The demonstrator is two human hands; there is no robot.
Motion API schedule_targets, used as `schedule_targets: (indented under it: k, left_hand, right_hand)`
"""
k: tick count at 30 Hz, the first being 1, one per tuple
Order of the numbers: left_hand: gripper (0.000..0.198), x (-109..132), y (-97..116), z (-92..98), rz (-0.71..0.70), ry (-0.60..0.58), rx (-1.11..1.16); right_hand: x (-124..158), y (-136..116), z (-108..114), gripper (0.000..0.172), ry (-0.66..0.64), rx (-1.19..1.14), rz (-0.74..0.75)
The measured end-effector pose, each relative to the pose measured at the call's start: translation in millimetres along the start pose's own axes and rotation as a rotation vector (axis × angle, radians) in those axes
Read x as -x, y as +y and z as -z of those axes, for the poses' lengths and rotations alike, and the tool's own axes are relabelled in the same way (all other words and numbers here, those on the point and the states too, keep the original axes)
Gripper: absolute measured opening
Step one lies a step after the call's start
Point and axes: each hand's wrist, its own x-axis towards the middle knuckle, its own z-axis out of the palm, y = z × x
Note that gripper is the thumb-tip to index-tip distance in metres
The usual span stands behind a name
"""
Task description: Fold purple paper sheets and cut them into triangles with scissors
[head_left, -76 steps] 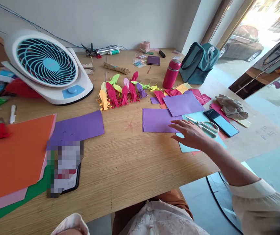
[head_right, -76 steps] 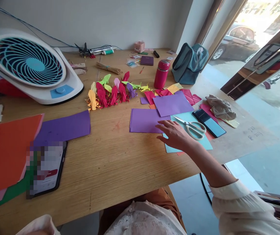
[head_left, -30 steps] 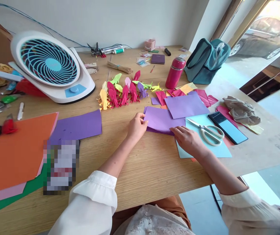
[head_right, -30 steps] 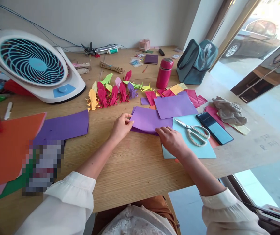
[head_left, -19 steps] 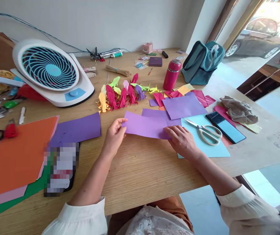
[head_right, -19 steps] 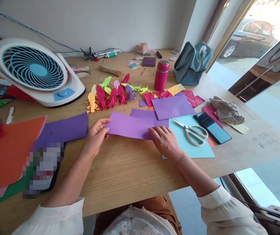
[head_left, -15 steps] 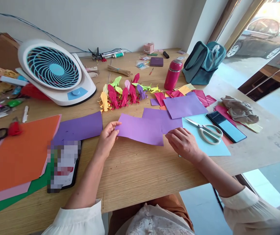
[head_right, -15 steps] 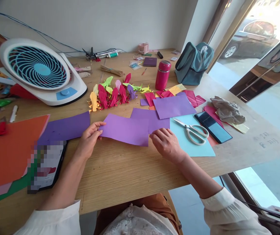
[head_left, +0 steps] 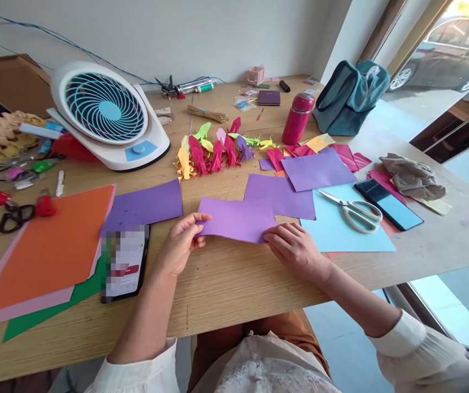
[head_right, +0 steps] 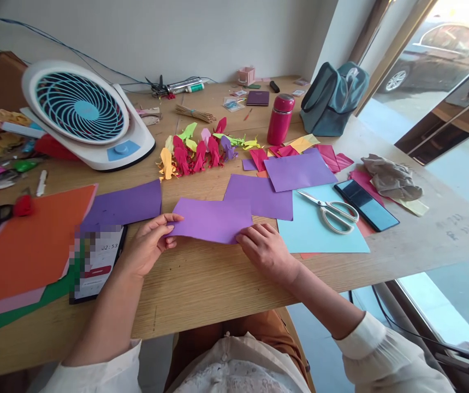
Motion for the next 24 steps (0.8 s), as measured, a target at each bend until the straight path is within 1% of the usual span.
schedule_targets:
  k: [3,6,9,10,11,13,14,16,19,21,24]
  left_hand:
    - [0.022,21,-9,6.6,-0.11,0.038,-0.223]
    - [0.029,43,-25,16.9,-0.246,0.056,-0.459]
    - [0.035,64,-39,23.3,-0.493,0.068,-0.772]
    - [0.042,71,-41,23.3,-0.576,0.043,-0.88]
    - [0.049,78,-42,22.1,-0.641,-0.01,-0.975]
    - [0.06,88,-43,17.1,-0.707,-0.159,-1.106]
    - [0.064,92,-43,14.2,-0.725,-0.222,-1.15]
    - [0.063,97,-45,9.8,-0.757,-0.285,-1.211]
    - [0.052,97,-52,9.5,-0.8,-0.311,-1.203]
    - [0.045,98,-58,12.0,-0.807,-0.33,-1.17]
    - [0.035,102,-63,14.3,-0.805,-0.331,-1.139]
  right_hand:
    - [10,1,5,0.016,0.009,-0.063,0.017]
    - [25,-1,14,0.016,0.018,-0.129,-0.025]
    - [39,-7,21,0.018,0.028,-0.186,-0.071]
    - [42,-9,23,0.02,0.029,-0.203,-0.088]
    - [46,-12,24,0.021,0.026,-0.219,-0.106]
    - [51,-18,27,0.022,0.015,-0.247,-0.14]
    - [53,-21,29,0.022,0.011,-0.26,-0.15]
    - [57,-28,32,0.021,0.001,-0.288,-0.154]
    - [64,-36,36,0.022,-0.022,-0.359,-0.114]
    - [70,-39,38,0.023,-0.067,-0.403,-0.095]
    - [80,-39,38,0.035,-0.164,-0.381,-0.121]
